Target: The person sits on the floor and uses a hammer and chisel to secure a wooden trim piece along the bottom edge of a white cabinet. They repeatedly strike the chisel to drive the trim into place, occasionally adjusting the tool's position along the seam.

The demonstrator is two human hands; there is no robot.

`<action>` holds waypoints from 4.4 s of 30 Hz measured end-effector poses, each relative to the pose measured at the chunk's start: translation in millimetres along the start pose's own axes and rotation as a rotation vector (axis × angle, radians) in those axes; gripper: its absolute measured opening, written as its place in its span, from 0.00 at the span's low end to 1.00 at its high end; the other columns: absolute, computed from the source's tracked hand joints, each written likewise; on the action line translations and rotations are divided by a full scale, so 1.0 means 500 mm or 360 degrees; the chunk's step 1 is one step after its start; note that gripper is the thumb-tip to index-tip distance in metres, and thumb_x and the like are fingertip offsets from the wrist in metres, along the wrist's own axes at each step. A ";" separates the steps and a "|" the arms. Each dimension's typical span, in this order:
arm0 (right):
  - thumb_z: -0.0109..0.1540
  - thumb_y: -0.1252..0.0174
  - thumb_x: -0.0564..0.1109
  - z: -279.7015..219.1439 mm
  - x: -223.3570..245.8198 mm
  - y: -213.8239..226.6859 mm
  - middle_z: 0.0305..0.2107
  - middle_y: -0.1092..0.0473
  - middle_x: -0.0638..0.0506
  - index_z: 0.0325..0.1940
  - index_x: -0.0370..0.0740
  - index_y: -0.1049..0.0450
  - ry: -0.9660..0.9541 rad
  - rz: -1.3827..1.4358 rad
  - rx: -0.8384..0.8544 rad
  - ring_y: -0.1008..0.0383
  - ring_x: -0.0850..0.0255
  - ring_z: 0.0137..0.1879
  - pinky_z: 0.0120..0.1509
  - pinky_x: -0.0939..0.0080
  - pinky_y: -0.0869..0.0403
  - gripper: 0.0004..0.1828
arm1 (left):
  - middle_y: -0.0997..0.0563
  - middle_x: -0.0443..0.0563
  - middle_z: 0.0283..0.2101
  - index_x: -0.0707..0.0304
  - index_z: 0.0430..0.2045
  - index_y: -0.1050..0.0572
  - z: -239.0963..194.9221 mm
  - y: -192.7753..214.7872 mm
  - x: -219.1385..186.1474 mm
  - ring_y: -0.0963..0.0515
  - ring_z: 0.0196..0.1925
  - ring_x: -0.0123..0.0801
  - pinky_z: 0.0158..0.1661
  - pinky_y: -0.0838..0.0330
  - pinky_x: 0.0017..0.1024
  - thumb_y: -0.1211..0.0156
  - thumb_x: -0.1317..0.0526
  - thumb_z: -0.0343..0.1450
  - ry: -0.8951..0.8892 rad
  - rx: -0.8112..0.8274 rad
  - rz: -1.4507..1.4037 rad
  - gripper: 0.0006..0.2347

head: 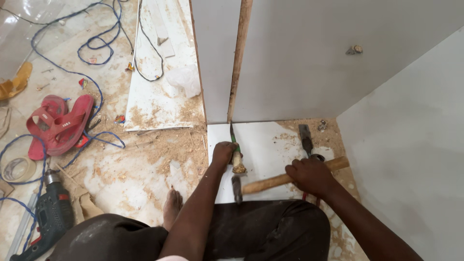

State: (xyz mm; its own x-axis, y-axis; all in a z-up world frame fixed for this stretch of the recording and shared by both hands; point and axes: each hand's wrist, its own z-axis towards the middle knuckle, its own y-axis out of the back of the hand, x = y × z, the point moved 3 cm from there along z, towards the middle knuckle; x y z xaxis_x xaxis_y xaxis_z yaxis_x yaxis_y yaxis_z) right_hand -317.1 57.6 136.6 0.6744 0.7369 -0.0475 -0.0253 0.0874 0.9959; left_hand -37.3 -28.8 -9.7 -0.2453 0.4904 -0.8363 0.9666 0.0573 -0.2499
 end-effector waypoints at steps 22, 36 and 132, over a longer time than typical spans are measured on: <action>0.59 0.37 0.47 -0.013 0.018 -0.021 0.25 0.29 0.50 0.34 0.43 0.28 0.0124 -0.0180 -0.0027 0.25 0.57 0.30 0.30 0.53 0.26 0.07 | 0.15 0.57 0.26 0.72 0.37 0.20 -0.048 0.019 -0.006 0.16 0.26 0.35 0.33 0.24 0.32 0.45 0.57 0.74 -0.0217 -0.0250 0.0444 0.13; 0.53 0.35 0.47 -0.032 0.044 0.049 0.26 0.31 0.53 0.35 0.46 0.28 -0.0110 -0.0177 -0.0048 0.27 0.56 0.33 0.34 0.52 0.26 0.10 | 0.18 0.63 0.24 0.78 0.31 0.22 -0.046 0.008 -0.030 0.19 0.21 0.38 0.25 0.24 0.35 0.46 0.62 0.73 -0.0181 -0.0078 0.0056 0.12; 0.59 0.36 0.51 -0.049 0.100 0.111 0.32 0.23 0.52 0.42 0.47 0.25 -0.1187 0.0042 0.0414 0.20 0.51 0.39 0.43 0.48 0.23 0.11 | 0.21 0.58 0.35 0.81 0.46 0.25 0.040 -0.003 0.053 0.25 0.37 0.38 0.40 0.29 0.31 0.45 0.55 0.77 -0.0015 -0.0002 0.0005 0.19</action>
State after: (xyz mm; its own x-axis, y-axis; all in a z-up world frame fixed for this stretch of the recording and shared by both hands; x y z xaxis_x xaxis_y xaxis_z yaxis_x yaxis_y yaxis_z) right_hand -303.1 115.7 187.4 0.9951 0.0846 -0.0505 0.0629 -0.1512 0.9865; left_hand -46.7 -33.4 -41.3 -0.2429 0.4826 -0.8415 0.9674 0.0567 -0.2467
